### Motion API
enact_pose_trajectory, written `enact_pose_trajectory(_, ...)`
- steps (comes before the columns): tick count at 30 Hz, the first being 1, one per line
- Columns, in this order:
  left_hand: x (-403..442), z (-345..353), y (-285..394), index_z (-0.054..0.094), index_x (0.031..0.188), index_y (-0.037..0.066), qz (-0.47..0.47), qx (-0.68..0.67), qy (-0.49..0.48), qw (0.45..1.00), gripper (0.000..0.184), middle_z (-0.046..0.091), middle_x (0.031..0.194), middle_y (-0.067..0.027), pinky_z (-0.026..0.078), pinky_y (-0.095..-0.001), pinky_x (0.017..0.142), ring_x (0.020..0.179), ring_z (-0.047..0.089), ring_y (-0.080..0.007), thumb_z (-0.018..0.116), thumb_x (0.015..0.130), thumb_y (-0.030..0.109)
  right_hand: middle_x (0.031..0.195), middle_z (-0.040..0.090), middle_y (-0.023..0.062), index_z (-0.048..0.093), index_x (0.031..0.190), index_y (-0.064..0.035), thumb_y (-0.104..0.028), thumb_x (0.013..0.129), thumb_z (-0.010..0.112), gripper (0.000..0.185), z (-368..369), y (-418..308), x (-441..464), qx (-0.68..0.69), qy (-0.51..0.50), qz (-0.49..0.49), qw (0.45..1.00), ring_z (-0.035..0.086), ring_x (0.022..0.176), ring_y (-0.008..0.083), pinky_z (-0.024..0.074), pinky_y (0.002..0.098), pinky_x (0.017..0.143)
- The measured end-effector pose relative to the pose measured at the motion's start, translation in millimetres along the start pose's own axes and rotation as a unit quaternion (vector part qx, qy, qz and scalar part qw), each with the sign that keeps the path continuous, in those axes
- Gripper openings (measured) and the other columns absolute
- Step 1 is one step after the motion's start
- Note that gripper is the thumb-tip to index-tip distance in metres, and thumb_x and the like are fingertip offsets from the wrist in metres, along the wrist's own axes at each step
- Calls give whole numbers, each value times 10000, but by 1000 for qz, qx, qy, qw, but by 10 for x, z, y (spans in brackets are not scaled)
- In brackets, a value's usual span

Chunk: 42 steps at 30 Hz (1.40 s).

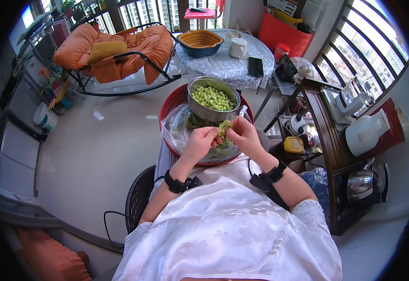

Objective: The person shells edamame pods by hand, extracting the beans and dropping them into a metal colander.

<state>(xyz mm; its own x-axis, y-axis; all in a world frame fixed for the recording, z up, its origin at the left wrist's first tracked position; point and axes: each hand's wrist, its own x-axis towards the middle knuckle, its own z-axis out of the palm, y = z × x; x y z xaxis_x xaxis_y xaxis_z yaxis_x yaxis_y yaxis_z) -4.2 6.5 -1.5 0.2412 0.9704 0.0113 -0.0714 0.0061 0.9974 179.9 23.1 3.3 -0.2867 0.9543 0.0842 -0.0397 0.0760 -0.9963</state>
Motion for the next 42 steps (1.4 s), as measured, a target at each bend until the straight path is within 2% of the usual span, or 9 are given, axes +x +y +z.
enact_pose_trajectory(5,21,-17,-84,705,907,-11,38,61,51,996,299,653,679,-18,441,-251,564,595,545,-78,554,997,231,778,552,-7,551,950,-35,-55,850,703,183,122,-265,-123,-211,90,-125,965,510,619,37,408,208,550)
enact_pose_trajectory(8,12,-38,-97,706,910,-4,91,163,50,981,263,658,644,-69,472,-299,561,574,609,-148,556,985,199,781,552,4,600,936,-26,-90,834,750,192,153,-313,-132,-255,32,-188,948,504,591,49,404,215,539)
enact_pose_trajectory(10,-41,16,-25,702,943,-27,120,204,68,969,261,661,687,-43,470,-266,572,617,590,-91,556,992,183,794,558,9,626,933,-22,-101,832,760,185,187,-235,-104,-230,38,-170,957,506,591,50,404,216,538)
enact_pose_trajectory(17,-37,63,22,687,876,-25,128,206,103,965,312,658,654,-62,470,-277,549,583,606,-111,531,1005,213,815,580,19,689,967,-12,-93,852,747,152,176,-67,-60,-144,46,-111,982,517,596,48,413,223,544)
enact_pose_trajectory(19,-29,58,6,687,851,-17,106,198,124,967,325,652,630,-142,494,-360,545,578,664,-271,533,994,231,821,592,25,694,957,-18,-92,846,749,145,177,-116,-83,-161,39,-115,980,532,598,63,429,233,552)
enact_pose_trajectory(26,4,43,-85,685,806,-21,81,142,133,977,397,647,601,-114,479,-343,530,551,648,-223,516,1008,276,838,634,40,715,888,-61,-95,798,761,107,232,-170,-118,-347,70,-267,897,600,622,172,498,284,596)
enact_pose_trajectory(30,6,16,-77,692,796,-22,66,172,125,975,423,653,607,-105,483,-333,547,558,645,-200,510,1011,293,819,634,35,700,888,-57,-97,795,757,116,229,-213,-107,-356,64,-273,891,598,619,161,489,275,571)
enact_pose_trajectory(35,-13,7,-38,704,807,-13,46,148,146,977,416,662,625,-111,491,-338,581,583,654,-212,521,1002,305,828,659,24,644,962,-39,-56,807,704,167,77,-321,227,-192,135,-177,956,582,648,80,467,247,567)
enact_pose_trajectory(42,-22,45,-8,710,813,10,33,222,102,969,362,675,653,-112,497,-359,604,612,667,-252,568,963,307,874,683,47,617,1094,-40,-57,813,680,288,-175,-258,859,-208,152,-161,953,606,733,105,504,257,670)
